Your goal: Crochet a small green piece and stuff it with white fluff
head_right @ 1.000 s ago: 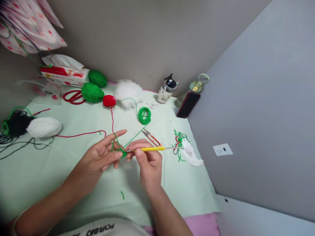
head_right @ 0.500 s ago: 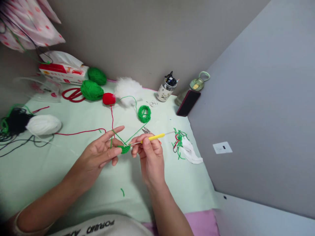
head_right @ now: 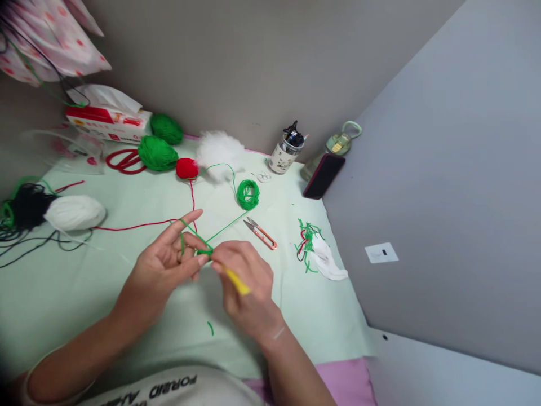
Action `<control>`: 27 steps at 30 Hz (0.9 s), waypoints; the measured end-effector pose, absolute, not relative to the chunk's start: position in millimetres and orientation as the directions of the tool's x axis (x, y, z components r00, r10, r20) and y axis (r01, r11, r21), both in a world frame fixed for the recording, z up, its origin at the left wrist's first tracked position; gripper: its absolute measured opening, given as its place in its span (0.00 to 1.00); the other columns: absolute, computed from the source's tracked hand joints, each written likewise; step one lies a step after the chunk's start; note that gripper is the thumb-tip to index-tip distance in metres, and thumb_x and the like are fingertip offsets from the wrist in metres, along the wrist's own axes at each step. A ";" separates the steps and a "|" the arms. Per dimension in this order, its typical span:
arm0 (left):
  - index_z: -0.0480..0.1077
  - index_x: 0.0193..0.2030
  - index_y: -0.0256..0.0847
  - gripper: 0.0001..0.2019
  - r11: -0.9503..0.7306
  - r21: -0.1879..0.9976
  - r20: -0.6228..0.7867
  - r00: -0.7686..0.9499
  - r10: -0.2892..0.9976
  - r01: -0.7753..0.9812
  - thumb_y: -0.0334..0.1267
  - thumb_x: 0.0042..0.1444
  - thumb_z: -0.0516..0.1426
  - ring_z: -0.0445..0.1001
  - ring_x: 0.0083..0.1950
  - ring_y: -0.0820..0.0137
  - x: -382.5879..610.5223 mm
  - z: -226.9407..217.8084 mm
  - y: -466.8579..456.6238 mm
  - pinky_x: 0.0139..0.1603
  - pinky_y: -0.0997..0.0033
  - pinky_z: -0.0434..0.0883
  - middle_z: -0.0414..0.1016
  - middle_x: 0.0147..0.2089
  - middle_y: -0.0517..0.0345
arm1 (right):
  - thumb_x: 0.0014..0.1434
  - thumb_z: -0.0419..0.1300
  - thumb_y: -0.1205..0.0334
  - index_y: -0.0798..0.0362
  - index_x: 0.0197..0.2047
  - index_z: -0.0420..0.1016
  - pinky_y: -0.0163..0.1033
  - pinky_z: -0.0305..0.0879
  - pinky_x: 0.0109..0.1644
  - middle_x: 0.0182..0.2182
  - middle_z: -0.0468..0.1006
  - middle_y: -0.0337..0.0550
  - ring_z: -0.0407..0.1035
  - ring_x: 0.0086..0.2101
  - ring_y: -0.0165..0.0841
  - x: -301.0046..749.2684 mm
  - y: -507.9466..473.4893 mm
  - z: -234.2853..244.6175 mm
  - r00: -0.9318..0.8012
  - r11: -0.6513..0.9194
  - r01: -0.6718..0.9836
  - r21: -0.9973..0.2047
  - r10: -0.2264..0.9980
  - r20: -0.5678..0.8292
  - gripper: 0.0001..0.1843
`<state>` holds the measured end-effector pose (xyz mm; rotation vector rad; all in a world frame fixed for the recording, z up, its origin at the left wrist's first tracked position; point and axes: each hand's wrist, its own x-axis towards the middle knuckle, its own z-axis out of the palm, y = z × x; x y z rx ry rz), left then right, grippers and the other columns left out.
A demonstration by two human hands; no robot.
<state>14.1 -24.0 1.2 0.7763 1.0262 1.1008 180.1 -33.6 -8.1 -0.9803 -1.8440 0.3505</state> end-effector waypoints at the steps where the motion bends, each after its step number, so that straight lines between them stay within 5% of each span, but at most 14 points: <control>1: 0.64 0.72 0.47 0.39 0.310 0.876 -0.278 0.139 0.950 -0.369 0.37 0.54 0.70 0.65 0.28 0.78 14.3 1.3 -24.4 0.31 0.77 0.69 0.72 0.37 0.66 | 0.68 0.58 0.71 0.45 0.54 0.80 0.42 0.75 0.43 0.41 0.82 0.46 0.77 0.42 0.37 179.6 -34.7 -11.6 -0.229 0.660 0.549 -0.513 0.708 0.668 0.17; 4: 0.67 0.69 0.39 0.34 0.472 0.737 -0.359 0.311 0.880 -0.484 0.39 0.56 0.70 0.58 0.23 0.81 13.3 2.6 -22.0 0.29 0.77 0.67 0.69 0.30 0.68 | 0.65 0.62 0.71 0.41 0.55 0.82 0.43 0.75 0.43 0.44 0.82 0.46 0.78 0.44 0.39 178.5 -35.3 -18.2 -0.193 0.678 0.574 -0.459 0.657 0.729 0.19; 8: 0.74 0.62 0.36 0.27 0.532 0.630 -0.395 0.356 0.847 -0.565 0.36 0.55 0.71 0.45 0.20 0.84 10.8 5.8 -16.8 0.25 0.79 0.62 0.60 0.24 0.73 | 0.71 0.58 0.66 0.43 0.48 0.83 0.43 0.73 0.38 0.35 0.81 0.42 0.75 0.33 0.34 177.5 -28.8 -11.4 0.096 0.505 0.171 -0.846 0.846 0.525 0.13; 11: 0.75 0.61 0.40 0.26 0.476 0.679 -0.349 0.324 0.879 -0.560 0.36 0.55 0.70 0.45 0.20 0.84 12.1 8.1 -17.4 0.25 0.79 0.63 0.69 0.29 0.69 | 0.71 0.59 0.61 0.46 0.41 0.84 0.41 0.70 0.33 0.34 0.80 0.42 0.73 0.31 0.33 175.1 -22.9 -4.4 0.094 0.364 -0.091 -0.927 0.930 0.356 0.11; 13: 0.75 0.61 0.42 0.26 0.449 0.727 -0.322 0.320 0.891 -0.519 0.37 0.56 0.70 0.50 0.20 0.84 14.0 8.2 -19.6 0.26 0.78 0.64 0.72 0.32 0.67 | 0.70 0.60 0.62 0.46 0.41 0.84 0.41 0.71 0.34 0.36 0.81 0.43 0.74 0.34 0.34 172.5 -22.0 -3.5 0.061 0.361 -0.066 -0.930 0.932 0.357 0.10; 17: 0.74 0.63 0.46 0.29 0.385 0.800 -0.307 0.237 0.922 -0.461 0.37 0.54 0.71 0.68 0.28 0.78 17.5 5.2 -22.4 0.28 0.78 0.65 0.75 0.36 0.63 | 0.69 0.60 0.68 0.41 0.49 0.84 0.43 0.74 0.41 0.39 0.83 0.42 0.76 0.37 0.35 168.9 -29.0 -10.7 0.018 0.477 0.232 -0.848 0.869 0.494 0.15; 21: 0.78 0.58 0.41 0.23 0.470 0.703 -0.368 0.292 0.883 -0.534 0.36 0.55 0.70 0.57 0.22 0.82 17.0 3.1 -18.6 0.29 0.80 0.66 0.66 0.26 0.69 | 0.66 0.63 0.71 0.38 0.56 0.82 0.47 0.75 0.45 0.46 0.84 0.46 0.77 0.43 0.39 171.6 -34.3 -15.5 -0.083 0.597 0.446 -0.667 0.769 0.633 0.21; 24: 0.81 0.52 0.39 0.17 0.546 0.584 -0.410 0.362 0.837 -0.601 0.35 0.55 0.70 0.44 0.20 0.85 14.2 4.5 -14.0 0.28 0.82 0.66 0.57 0.23 0.73 | 0.68 0.61 0.66 0.42 0.48 0.85 0.46 0.74 0.40 0.39 0.84 0.45 0.76 0.36 0.37 174.7 -30.5 -11.0 0.087 0.483 0.264 -0.835 0.850 0.519 0.13; 27: 0.83 0.50 0.42 0.15 0.501 0.612 -0.388 0.320 0.864 -0.612 0.33 0.55 0.70 0.45 0.20 0.86 14.3 5.9 -12.9 0.28 0.81 0.67 0.64 0.27 0.71 | 0.69 0.61 0.59 0.46 0.41 0.85 0.41 0.69 0.34 0.34 0.81 0.42 0.71 0.28 0.32 174.2 -24.5 -6.9 0.149 0.331 -0.055 -0.942 0.935 0.320 0.10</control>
